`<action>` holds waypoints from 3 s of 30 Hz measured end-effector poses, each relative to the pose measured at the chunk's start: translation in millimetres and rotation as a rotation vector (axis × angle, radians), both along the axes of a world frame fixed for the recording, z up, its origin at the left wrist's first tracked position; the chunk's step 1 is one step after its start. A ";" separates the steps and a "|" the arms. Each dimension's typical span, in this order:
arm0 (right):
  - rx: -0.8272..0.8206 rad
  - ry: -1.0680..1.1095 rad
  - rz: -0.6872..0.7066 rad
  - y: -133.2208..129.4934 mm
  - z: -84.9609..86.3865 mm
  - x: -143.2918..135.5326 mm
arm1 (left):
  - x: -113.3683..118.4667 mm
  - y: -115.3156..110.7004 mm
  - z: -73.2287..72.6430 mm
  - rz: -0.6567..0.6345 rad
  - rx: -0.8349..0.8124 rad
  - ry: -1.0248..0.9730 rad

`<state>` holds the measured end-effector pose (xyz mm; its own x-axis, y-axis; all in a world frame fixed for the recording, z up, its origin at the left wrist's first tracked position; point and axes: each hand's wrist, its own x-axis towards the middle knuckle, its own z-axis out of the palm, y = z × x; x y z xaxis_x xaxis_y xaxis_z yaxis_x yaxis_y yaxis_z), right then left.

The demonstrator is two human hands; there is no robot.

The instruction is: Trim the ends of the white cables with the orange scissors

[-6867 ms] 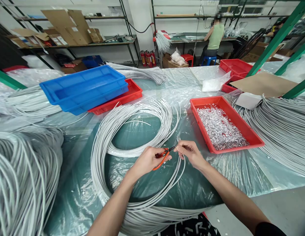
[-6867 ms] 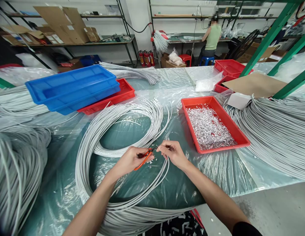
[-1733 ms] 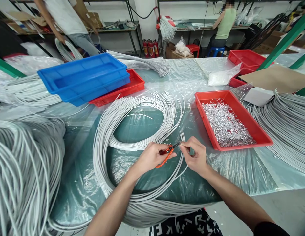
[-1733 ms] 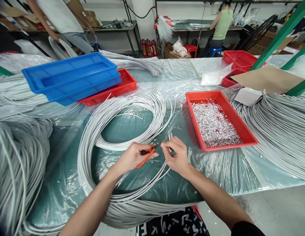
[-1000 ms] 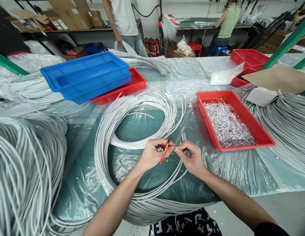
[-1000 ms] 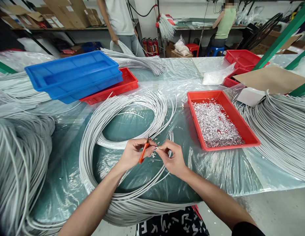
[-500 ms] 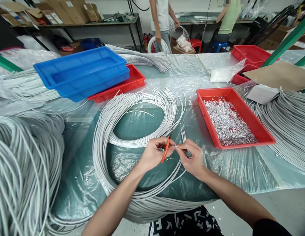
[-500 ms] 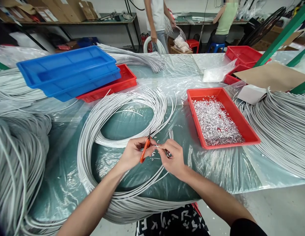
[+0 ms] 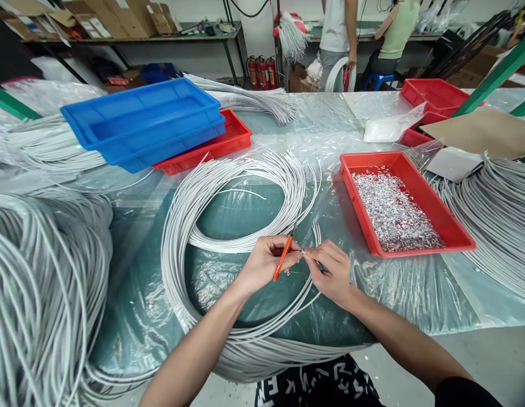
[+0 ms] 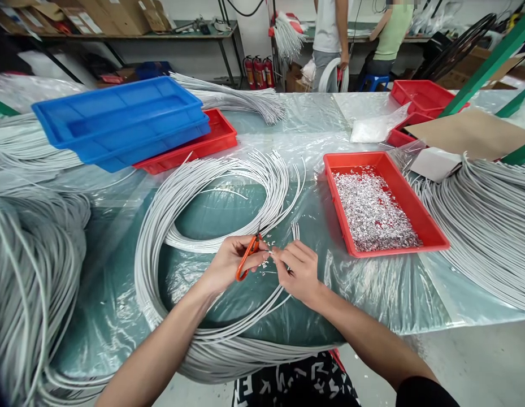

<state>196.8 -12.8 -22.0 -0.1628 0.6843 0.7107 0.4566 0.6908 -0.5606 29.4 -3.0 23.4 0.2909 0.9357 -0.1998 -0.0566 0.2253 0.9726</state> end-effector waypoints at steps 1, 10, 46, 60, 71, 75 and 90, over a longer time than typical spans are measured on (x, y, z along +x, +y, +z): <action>0.002 -0.027 -0.008 0.2 -0.6 0.3 | -0.2 -0.1 1.0 0.002 -0.004 0.009; 0.066 -0.071 -0.026 1.2 0.3 -1.1 | -1.9 -0.4 2.0 -0.010 0.017 0.035; -0.510 0.269 0.218 -0.1 11.1 2.5 | -3.4 -0.3 -9.3 0.036 0.259 0.101; -0.574 0.183 0.319 6.0 13.8 9.6 | -8.1 1.0 -4.9 -0.053 0.365 0.206; -0.327 -0.016 0.216 5.6 14.3 8.2 | -13.8 2.0 -13.7 -0.074 0.461 0.402; -0.193 -0.122 0.163 6.6 11.3 7.5 | -14.9 2.3 -15.9 -0.080 0.447 0.447; -0.519 0.046 0.244 8.5 13.2 7.4 | -15.4 3.1 -18.3 -0.076 0.382 0.388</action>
<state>204.2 -4.3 -8.8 -0.3364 0.8920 0.3019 0.2855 0.4021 -0.8699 14.0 0.1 5.0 0.3333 0.9418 0.0438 0.3249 -0.1584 0.9324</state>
